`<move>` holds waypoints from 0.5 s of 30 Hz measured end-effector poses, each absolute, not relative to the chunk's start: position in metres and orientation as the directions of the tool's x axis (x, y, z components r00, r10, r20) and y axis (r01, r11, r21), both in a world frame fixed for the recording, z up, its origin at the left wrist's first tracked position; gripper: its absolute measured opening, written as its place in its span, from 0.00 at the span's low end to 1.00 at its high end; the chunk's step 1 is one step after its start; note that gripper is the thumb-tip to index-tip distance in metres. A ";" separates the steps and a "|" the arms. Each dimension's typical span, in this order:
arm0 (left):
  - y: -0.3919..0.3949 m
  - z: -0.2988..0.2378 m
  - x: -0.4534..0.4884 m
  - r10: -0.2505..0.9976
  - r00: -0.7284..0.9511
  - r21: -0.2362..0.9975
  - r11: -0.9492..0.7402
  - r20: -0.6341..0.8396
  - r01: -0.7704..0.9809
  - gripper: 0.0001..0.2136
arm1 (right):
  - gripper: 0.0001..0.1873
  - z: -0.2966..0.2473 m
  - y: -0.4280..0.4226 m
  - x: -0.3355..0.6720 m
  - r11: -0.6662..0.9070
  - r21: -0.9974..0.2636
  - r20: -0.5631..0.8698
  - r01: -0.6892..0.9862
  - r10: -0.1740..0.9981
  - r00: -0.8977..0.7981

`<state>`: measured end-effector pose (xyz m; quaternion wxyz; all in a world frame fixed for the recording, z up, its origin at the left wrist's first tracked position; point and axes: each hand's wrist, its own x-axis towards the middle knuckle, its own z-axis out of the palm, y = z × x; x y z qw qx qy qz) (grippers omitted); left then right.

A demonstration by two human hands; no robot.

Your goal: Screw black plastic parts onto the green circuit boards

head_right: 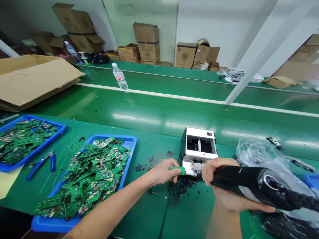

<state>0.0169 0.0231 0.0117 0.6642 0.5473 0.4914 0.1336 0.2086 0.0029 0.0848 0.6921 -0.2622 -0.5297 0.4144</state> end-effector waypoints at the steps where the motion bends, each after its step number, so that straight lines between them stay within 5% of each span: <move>1: 0.023 0.013 0.017 0.715 0.478 0.855 0.367 -0.511 0.366 0.16 | 0.48 0.085 0.002 0.211 0.520 -0.805 0.515 -0.285 0.851 0.098; 15: 0.023 0.019 0.015 0.705 0.486 0.850 0.351 -0.516 0.393 0.15 | 0.46 0.076 0.005 0.208 0.497 -0.830 0.477 -0.253 0.868 0.139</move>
